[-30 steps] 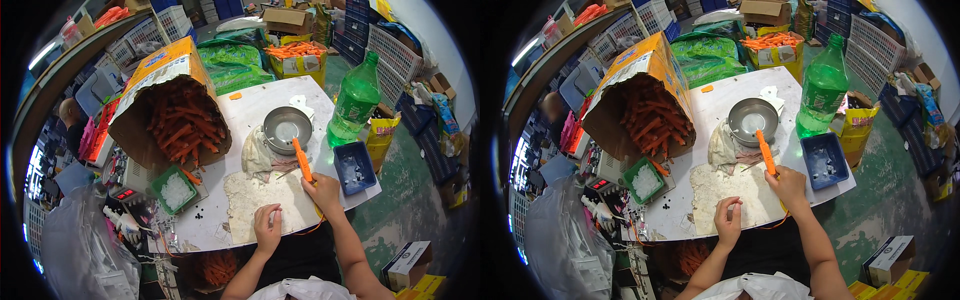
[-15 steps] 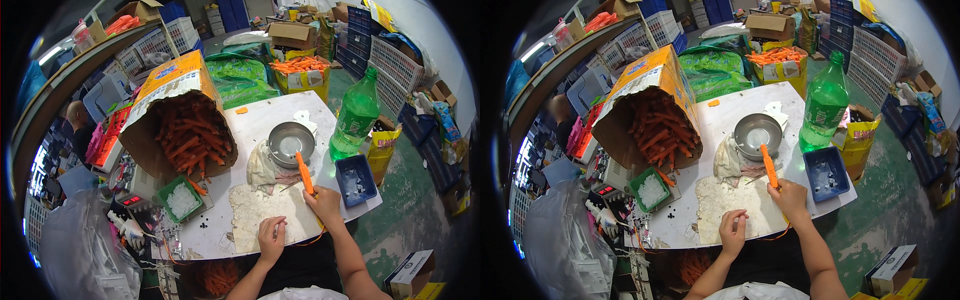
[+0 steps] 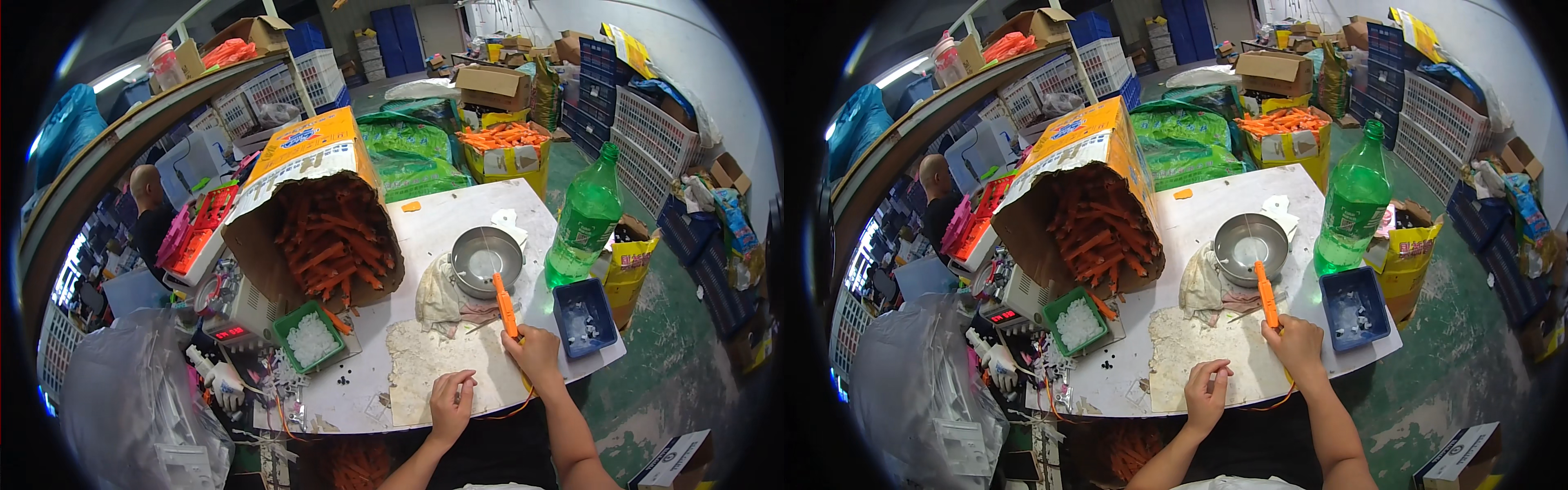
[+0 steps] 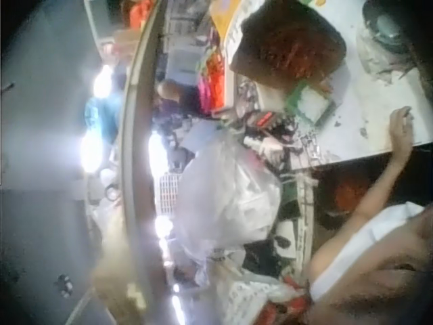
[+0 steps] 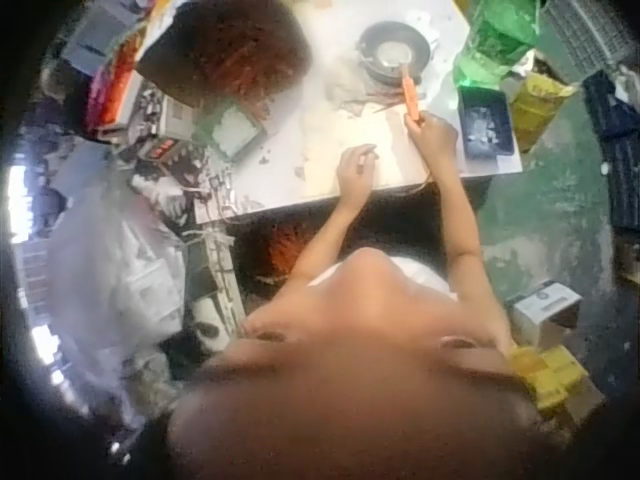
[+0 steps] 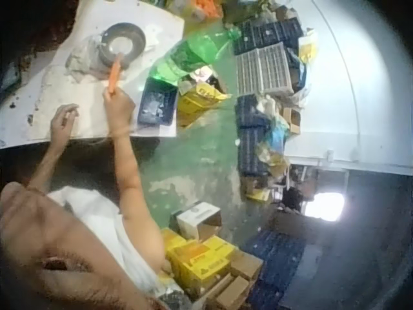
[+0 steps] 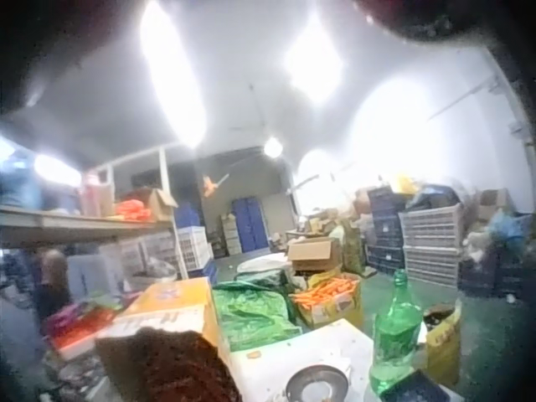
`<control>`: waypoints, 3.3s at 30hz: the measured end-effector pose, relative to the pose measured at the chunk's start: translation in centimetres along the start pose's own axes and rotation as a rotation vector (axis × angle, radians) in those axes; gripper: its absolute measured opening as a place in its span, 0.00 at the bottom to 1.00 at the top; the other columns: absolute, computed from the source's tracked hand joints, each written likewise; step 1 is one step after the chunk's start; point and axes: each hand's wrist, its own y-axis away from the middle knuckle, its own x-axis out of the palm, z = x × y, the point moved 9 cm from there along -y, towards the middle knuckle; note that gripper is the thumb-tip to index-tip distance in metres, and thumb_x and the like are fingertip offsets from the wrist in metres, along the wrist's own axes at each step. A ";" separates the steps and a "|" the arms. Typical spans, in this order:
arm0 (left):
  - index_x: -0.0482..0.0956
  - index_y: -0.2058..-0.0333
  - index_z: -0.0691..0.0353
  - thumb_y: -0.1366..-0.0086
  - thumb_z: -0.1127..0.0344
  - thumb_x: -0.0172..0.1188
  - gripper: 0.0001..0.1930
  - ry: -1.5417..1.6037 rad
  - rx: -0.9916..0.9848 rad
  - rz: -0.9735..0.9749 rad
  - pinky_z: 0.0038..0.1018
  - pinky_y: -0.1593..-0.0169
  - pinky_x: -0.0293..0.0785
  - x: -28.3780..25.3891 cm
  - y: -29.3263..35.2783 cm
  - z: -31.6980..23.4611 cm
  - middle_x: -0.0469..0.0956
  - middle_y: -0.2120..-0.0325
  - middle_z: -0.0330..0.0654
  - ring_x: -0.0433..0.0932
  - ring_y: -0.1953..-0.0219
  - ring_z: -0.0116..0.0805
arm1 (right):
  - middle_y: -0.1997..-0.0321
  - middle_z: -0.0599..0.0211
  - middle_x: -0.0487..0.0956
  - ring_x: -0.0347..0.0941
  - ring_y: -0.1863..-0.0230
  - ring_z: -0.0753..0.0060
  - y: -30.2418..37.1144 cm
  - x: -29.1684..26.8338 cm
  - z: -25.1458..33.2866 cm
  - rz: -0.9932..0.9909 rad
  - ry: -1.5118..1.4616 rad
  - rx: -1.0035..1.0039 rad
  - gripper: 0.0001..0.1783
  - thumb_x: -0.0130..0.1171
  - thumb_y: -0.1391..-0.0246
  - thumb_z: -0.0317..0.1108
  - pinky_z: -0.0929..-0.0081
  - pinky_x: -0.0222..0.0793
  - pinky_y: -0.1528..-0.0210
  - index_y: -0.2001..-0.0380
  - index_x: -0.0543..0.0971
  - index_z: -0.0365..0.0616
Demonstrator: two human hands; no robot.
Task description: The person assembles small orange plastic electronic devices at a cluttered workbench. They use a screwdriver to tighten screws on the casing, insert small white components, and manipulate wires. The person repeatedly picks up orange casings from a nearby box, performs the assembly steps, and places the finished units back into the box.
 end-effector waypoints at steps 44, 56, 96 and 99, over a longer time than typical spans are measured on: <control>0.77 0.55 0.58 0.46 0.69 0.61 0.17 -1.166 0.317 0.216 0.44 0.38 0.53 -15.4 -10.7 2.0 0.75 0.56 0.42 0.65 0.43 0.44 | 0.79 0.65 0.78 0.76 0.79 0.65 15.4 0.6 11.3 0.450 -0.548 -0.400 0.10 0.68 0.54 0.36 0.73 0.69 0.77 0.75 0.79 0.42; 0.83 0.61 0.58 0.48 0.68 0.56 0.14 -1.792 0.372 0.921 0.51 0.33 0.47 -7.9 -13.7 10.1 0.81 0.65 0.41 0.73 0.49 0.42 | 0.79 0.60 0.77 0.75 0.79 0.66 15.1 -1.0 8.0 0.412 -0.574 -0.272 0.07 0.65 0.52 0.30 0.75 0.67 0.76 0.74 0.79 0.37; 0.78 0.63 0.58 0.41 0.64 0.59 0.09 -0.649 0.605 0.881 0.54 0.34 0.42 0.3 -4.5 -9.6 0.72 0.68 0.39 0.68 0.51 0.39 | 0.81 0.72 0.67 0.68 0.81 0.72 8.8 -3.4 8.3 0.035 -0.014 -0.715 0.21 0.67 0.57 0.51 0.75 0.62 0.79 0.76 0.73 0.47; 0.79 0.61 0.56 0.41 0.63 0.60 0.10 -0.696 0.604 0.911 0.52 0.34 0.42 0.2 -4.6 -9.6 0.73 0.69 0.36 0.69 0.52 0.36 | 0.80 0.72 0.67 0.68 0.81 0.73 8.9 -3.3 8.7 0.022 -0.017 -0.721 0.19 0.68 0.58 0.49 0.74 0.62 0.79 0.77 0.73 0.48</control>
